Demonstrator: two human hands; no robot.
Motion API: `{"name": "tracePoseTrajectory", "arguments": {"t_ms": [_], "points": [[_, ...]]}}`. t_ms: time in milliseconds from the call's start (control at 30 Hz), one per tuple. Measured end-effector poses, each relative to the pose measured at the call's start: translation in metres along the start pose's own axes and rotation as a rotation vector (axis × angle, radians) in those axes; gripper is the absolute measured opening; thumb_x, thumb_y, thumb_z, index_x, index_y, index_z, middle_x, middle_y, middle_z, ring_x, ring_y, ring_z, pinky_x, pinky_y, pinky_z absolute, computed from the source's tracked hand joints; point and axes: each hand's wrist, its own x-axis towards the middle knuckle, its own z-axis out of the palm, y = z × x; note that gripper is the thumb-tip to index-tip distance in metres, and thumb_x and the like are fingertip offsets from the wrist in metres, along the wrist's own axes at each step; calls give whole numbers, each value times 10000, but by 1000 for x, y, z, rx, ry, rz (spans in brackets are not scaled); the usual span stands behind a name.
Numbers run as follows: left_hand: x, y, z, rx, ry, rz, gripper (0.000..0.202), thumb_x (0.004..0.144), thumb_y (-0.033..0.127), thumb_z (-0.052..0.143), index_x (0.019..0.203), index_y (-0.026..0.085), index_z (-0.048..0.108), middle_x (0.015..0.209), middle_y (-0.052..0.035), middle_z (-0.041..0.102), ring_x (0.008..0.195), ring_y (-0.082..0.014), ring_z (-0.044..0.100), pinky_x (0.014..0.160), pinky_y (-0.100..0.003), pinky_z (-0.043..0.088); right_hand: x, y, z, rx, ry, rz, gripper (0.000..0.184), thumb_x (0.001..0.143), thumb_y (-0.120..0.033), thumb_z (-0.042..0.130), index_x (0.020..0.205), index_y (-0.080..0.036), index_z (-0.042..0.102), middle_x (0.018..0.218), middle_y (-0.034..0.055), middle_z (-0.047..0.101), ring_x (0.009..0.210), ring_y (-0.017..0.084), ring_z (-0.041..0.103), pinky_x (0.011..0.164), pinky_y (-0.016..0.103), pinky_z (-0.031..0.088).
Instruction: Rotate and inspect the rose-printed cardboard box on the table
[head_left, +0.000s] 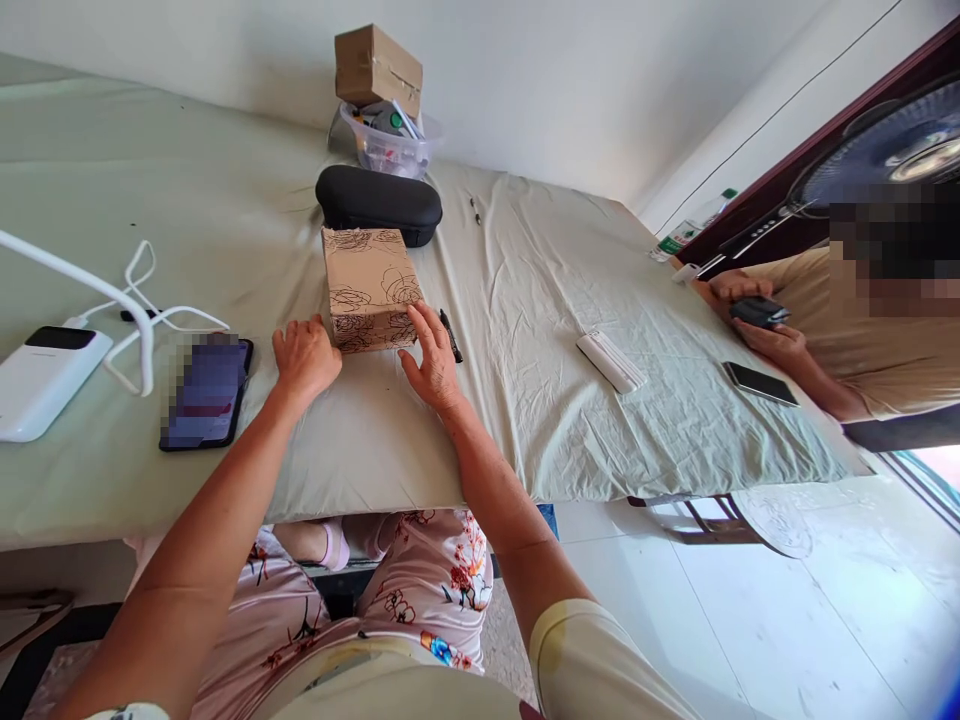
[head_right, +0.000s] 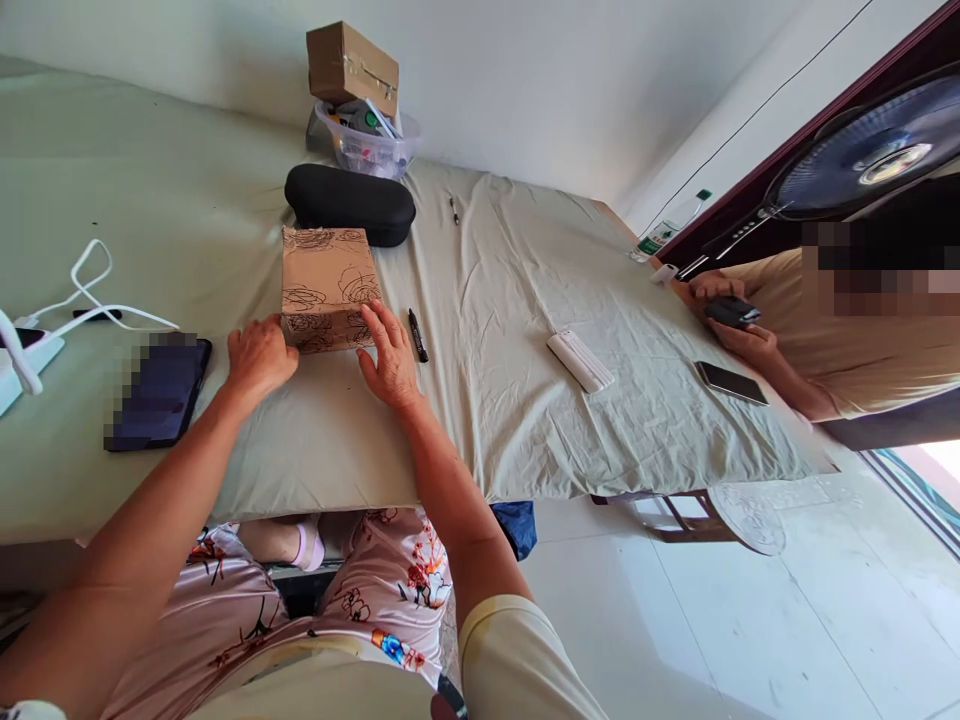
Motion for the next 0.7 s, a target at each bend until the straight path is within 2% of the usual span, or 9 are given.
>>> {"name": "tracePoseTrajectory", "arguments": {"t_ms": [133,233,333,400,567,700], "points": [[-8,-2,19,-77,-46,32,577,847,119,469,1412,54,565,1446,-301,630,1519,-436,455,1211,-702,342,-1,3,4,65,40,0,726,925,-208,527,1638,-206,390,1739,130,393,1668,237,297,1377,509,290],[-12,-5,26,-130,-63,32,568,826,110,499,1387,78,581,1437,-276,640,1547,-418,429,1240,-677,325,-1,2,5,136,53,33,736,925,-228,544,1642,-246,378,1747,111,388,1658,242,313,1308,513,415],[-10,-6,26,-203,-44,29,549,812,102,525,1354,108,614,1389,-251,668,1514,-413,478,1240,-642,359,-1,2,5,206,51,68,765,916,-229,563,1654,-247,363,1753,124,378,1653,275,313,1153,468,564],[-9,-6,26,-267,-9,30,563,806,107,538,1363,114,619,1381,-239,674,1464,-413,534,1230,-616,395,-2,2,4,239,62,79,766,921,-246,572,1657,-239,358,1751,138,377,1653,295,308,1059,428,613],[-8,-10,32,-457,93,41,597,783,141,559,1376,136,629,1299,-180,735,1292,-363,675,1161,-515,507,-3,10,7,302,149,57,741,997,-381,568,1685,-291,311,1740,127,388,1592,293,406,898,341,650],[-7,-14,38,-637,203,72,611,796,190,583,1406,156,604,1311,-146,745,1182,-290,727,1070,-439,590,-4,14,11,338,165,76,741,1035,-504,527,1706,-339,262,1750,112,368,1529,279,486,841,308,657]]}}
